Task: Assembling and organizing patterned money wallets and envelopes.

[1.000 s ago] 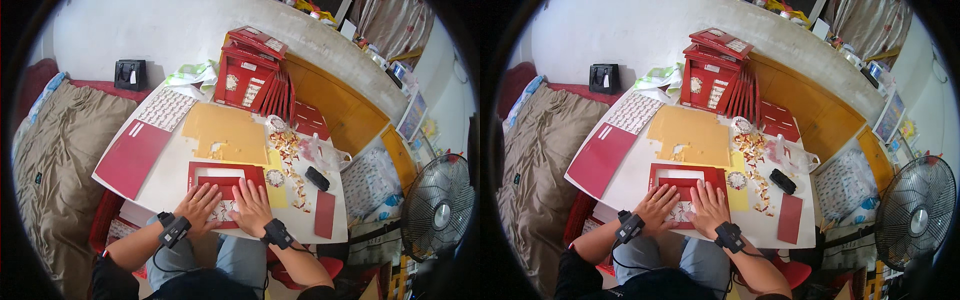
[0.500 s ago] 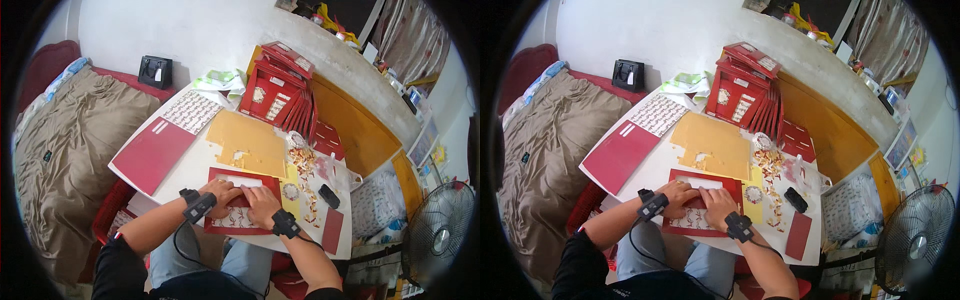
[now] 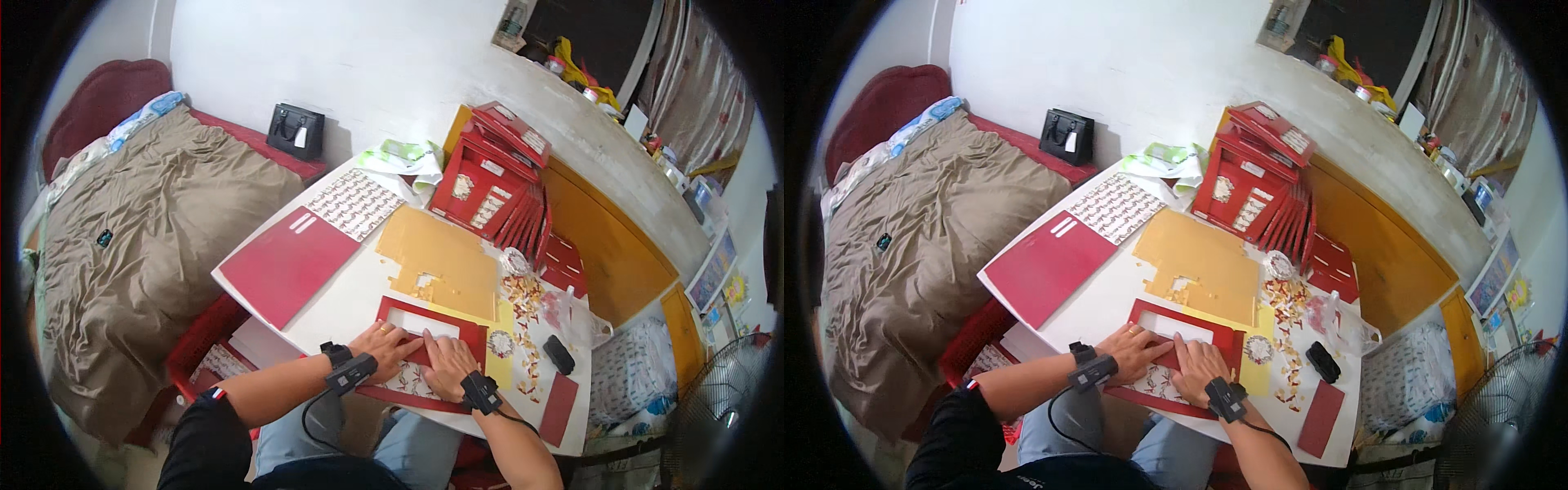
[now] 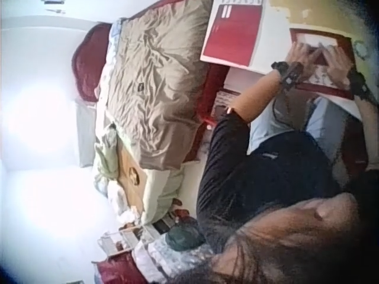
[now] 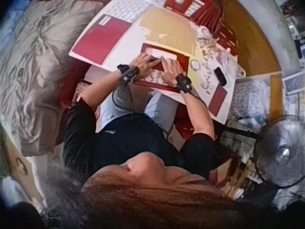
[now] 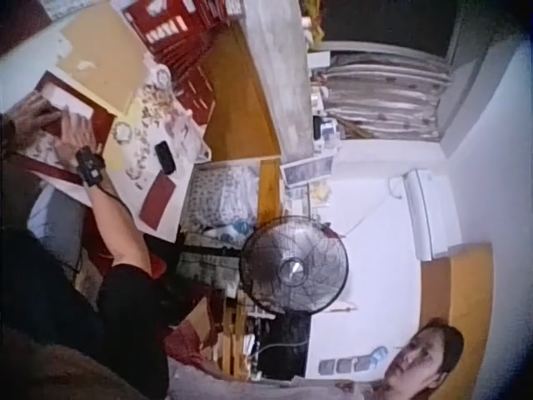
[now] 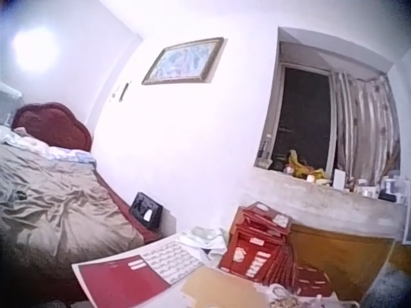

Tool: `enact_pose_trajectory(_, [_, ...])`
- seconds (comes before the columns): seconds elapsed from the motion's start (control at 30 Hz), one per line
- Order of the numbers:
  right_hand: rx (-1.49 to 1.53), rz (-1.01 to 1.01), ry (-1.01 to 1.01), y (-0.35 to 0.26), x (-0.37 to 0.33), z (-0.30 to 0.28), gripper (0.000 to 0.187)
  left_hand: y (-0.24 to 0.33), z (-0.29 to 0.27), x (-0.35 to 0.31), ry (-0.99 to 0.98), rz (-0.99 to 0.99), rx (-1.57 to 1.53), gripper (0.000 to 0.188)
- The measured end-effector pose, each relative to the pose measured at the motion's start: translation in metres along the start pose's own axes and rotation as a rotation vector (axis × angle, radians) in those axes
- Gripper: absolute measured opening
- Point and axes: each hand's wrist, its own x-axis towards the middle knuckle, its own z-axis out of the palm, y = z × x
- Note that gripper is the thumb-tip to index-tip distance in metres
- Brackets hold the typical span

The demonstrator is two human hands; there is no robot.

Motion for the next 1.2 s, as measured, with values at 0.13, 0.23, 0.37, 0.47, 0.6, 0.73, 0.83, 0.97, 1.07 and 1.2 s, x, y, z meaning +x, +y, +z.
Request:
enact_pose_trajectory(0.13, [0.068, 0.07, -0.063, -0.006, 0.003, -0.008, 0.071, 0.001, 0.002, -0.006, 0.01, 0.009, -0.041, 0.059])
enact_pose_trajectory(0.23, [0.038, 0.05, -0.026, -0.008, 0.003, -0.009, 0.071, 0.001, 0.002, -0.011, -0.008, 0.018, -0.018, 0.064])
enact_pose_trajectory(0.37, [-0.012, 0.009, -0.015, -0.006, -0.001, -0.008, 0.071, 0.001, 0.002, -0.026, 0.018, 0.008, 0.008, 0.069])
enact_pose_trajectory(0.47, [0.011, -0.016, 0.03, -0.006, -0.004, -0.014, 0.068, -0.008, -0.013, -0.043, 0.08, -0.065, -0.002, 0.072])
enact_pose_trajectory(0.6, [0.106, 0.014, 0.293, 0.001, -0.023, -0.036, 0.053, -0.059, -0.049, -0.079, 0.299, -0.267, -0.1, 0.073])
enact_pose_trajectory(0.73, [0.25, 0.125, 0.405, -0.008, -0.037, -0.066, 0.031, -0.084, -0.069, -0.134, 0.29, -0.575, 0.186, 0.072])
enact_pose_trajectory(0.83, [0.322, 0.24, 0.414, -0.01, -0.049, -0.07, 0.028, -0.083, -0.07, -0.142, 0.217, -0.69, 0.214, 0.079])
enact_pose_trajectory(0.97, [0.347, 0.3, 0.419, -0.02, -0.06, -0.073, 0.026, -0.083, -0.072, -0.14, 0.125, -0.771, 0.148, 0.088])
enact_pose_trajectory(1.07, [0.357, 0.304, 0.373, -0.026, -0.065, -0.074, 0.026, -0.081, -0.079, -0.138, 0.068, -0.762, 0.152, 0.092])
enact_pose_trajectory(1.2, [0.341, 0.293, 0.383, -0.032, -0.073, -0.071, 0.025, -0.076, -0.079, -0.136, 0.026, -0.725, 0.17, 0.096])
